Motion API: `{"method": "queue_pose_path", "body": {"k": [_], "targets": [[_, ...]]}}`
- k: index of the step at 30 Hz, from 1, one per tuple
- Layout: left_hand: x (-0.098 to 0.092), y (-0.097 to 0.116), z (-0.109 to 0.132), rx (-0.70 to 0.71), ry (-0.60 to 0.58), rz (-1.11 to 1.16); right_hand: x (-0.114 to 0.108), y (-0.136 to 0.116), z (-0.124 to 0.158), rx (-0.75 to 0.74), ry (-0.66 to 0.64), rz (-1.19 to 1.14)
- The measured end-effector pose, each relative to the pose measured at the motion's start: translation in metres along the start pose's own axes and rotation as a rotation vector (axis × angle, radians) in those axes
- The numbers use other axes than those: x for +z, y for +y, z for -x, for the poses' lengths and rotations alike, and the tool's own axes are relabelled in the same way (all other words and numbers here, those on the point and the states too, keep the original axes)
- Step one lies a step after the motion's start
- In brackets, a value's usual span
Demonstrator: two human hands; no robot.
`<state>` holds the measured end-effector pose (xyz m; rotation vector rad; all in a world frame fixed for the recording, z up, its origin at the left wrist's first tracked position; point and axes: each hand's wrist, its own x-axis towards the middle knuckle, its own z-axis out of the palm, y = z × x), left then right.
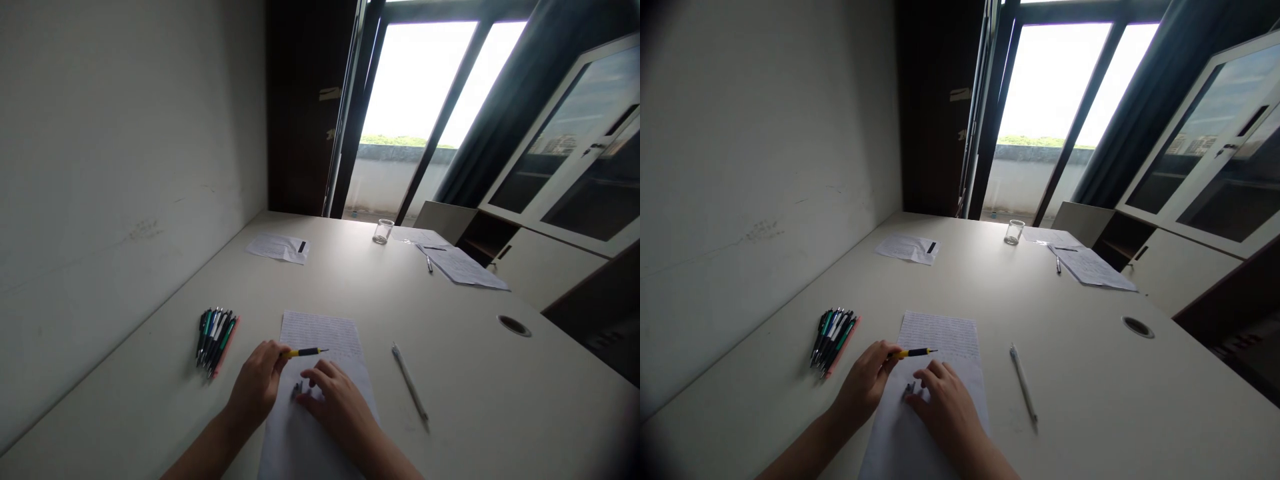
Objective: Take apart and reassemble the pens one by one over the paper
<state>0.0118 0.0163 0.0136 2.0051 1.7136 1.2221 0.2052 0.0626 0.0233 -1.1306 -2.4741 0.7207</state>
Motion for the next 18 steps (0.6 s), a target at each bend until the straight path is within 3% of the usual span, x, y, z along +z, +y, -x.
{"method": "queue_pose_path", "body": {"k": [18], "targets": [[-0.0002,0.0003,-0.0002,0.026,-0.006,-0.013,0.0095,0.0068,-0.0032,0.072,0.039,-0.142]]}}
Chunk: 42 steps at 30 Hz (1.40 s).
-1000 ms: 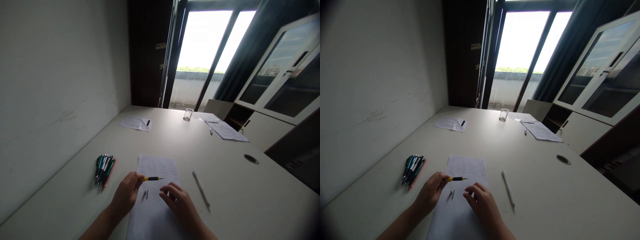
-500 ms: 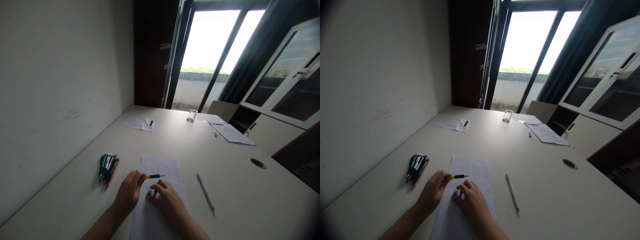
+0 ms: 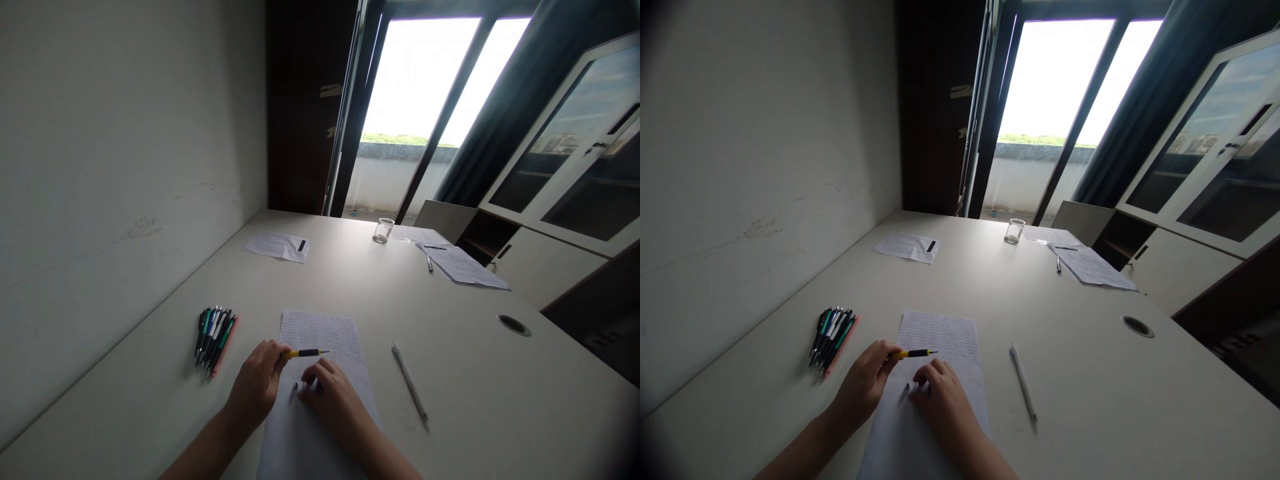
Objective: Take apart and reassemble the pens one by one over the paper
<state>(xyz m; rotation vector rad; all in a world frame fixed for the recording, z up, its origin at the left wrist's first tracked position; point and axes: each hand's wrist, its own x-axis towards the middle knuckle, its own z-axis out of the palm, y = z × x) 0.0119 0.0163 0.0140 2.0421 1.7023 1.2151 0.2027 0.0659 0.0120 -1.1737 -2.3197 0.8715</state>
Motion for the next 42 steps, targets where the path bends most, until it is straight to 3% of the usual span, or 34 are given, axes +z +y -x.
{"method": "queue_pose_path", "body": {"k": [7,12,18,24,42], "targets": [[-0.001,0.0,0.0,0.006,0.001,-0.026,0.0,0.001,0.0,0.029,0.011,-0.096],[-0.001,0.0,0.0,-0.009,0.005,-0.024,-0.013,0.004,-0.004,0.031,0.066,-0.238],[0.001,-0.003,0.0,-0.024,0.031,-0.045,-0.032,0.016,-0.006,0.062,0.312,-0.457],[0.001,-0.004,0.001,-0.042,0.024,-0.041,-0.033,0.024,-0.005,0.067,0.484,-0.576],[0.001,0.002,0.0,-0.009,0.0,-0.023,-0.029,0.015,-0.002,-0.003,0.43,-0.59]]}}
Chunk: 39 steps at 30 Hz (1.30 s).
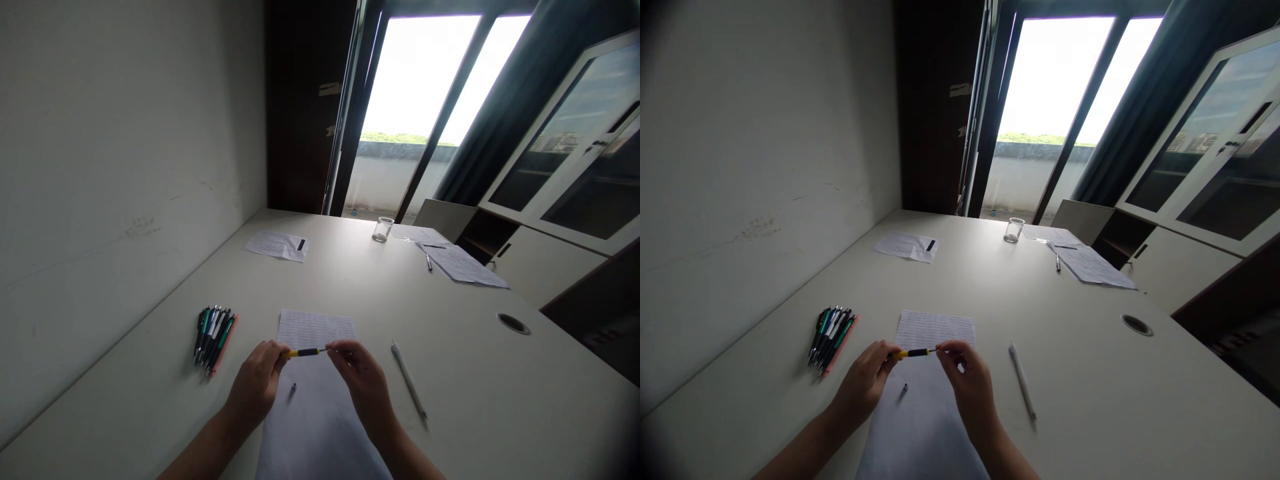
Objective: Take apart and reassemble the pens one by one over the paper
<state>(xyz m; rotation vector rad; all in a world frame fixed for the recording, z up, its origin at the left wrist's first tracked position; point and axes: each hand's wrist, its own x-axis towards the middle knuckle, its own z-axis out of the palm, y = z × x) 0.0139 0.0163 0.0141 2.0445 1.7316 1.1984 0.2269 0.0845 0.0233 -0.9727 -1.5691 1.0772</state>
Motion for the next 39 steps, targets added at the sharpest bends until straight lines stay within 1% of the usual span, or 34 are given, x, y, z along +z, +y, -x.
{"method": "queue_pose_path", "body": {"k": [9,15,21,27,30,32,35,39], "targets": [[0.001,-0.001,0.002,0.005,-0.011,0.019,0.006,0.0,0.001,-0.003,-0.03,0.024],[0.0,-0.001,0.002,-0.009,-0.024,0.018,0.005,-0.003,0.0,-0.014,-0.068,0.03],[-0.002,0.001,0.001,0.001,-0.02,0.014,0.003,-0.001,0.0,-0.074,-0.093,0.056],[0.0,-0.001,0.002,-0.002,-0.02,0.014,0.004,0.002,-0.001,-0.062,-0.118,0.046],[-0.001,-0.001,0.002,-0.013,-0.004,0.016,0.004,0.004,-0.002,-0.039,-0.119,0.054],[-0.001,-0.001,0.001,-0.028,0.026,0.01,0.004,0.005,-0.002,-0.037,-0.13,0.094],[-0.002,-0.001,-0.001,-0.044,0.067,-0.008,0.005,0.007,0.0,-0.113,-0.215,0.242],[-0.002,-0.001,-0.001,-0.049,0.085,-0.016,0.014,0.005,0.009,-0.348,-0.39,0.526]]}}
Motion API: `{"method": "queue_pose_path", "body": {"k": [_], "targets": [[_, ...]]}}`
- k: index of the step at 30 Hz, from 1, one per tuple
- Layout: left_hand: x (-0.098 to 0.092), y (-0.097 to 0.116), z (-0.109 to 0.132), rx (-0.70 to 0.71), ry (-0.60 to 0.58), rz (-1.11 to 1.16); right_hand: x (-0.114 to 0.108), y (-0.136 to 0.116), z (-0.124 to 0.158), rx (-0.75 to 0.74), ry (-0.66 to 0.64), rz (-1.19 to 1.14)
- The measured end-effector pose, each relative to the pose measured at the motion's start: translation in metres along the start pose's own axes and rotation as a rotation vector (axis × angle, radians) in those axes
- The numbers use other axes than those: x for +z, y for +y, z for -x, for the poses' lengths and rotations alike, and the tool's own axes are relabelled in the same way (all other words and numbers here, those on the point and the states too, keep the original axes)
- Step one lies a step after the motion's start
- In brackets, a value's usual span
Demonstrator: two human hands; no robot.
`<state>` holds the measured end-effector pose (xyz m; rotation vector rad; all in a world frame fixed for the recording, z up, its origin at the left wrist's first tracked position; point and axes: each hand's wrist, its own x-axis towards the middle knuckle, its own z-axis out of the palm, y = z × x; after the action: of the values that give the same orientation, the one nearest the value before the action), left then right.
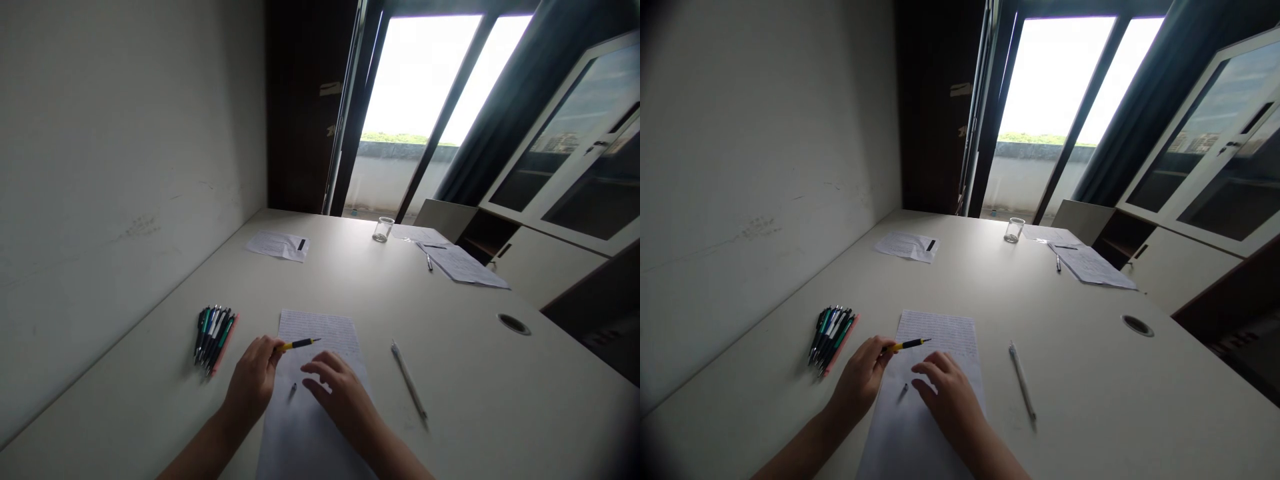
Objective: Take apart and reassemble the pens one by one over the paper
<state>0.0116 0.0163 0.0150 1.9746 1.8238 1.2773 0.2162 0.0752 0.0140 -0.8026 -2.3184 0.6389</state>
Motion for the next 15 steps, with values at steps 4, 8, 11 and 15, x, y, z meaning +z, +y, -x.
{"method": "queue_pose_path", "body": {"k": [4,8,11,15], "targets": [[0.0007,-0.0002,0.0005,0.006,0.015,-0.003,0.0077,-0.0102,0.0026,-0.19,-0.163,0.27],[0.0017,-0.0012,0.0004,0.008,0.023,-0.007,0.0093,-0.0111,0.0042,-0.255,-0.239,0.352],[0.0027,-0.0031,0.0012,0.01,0.011,-0.008,0.0092,-0.0081,0.005,-0.258,-0.258,0.343],[0.0036,-0.0056,0.0021,0.011,-0.006,-0.007,0.011,-0.0064,0.0054,-0.247,-0.245,0.265]]}}
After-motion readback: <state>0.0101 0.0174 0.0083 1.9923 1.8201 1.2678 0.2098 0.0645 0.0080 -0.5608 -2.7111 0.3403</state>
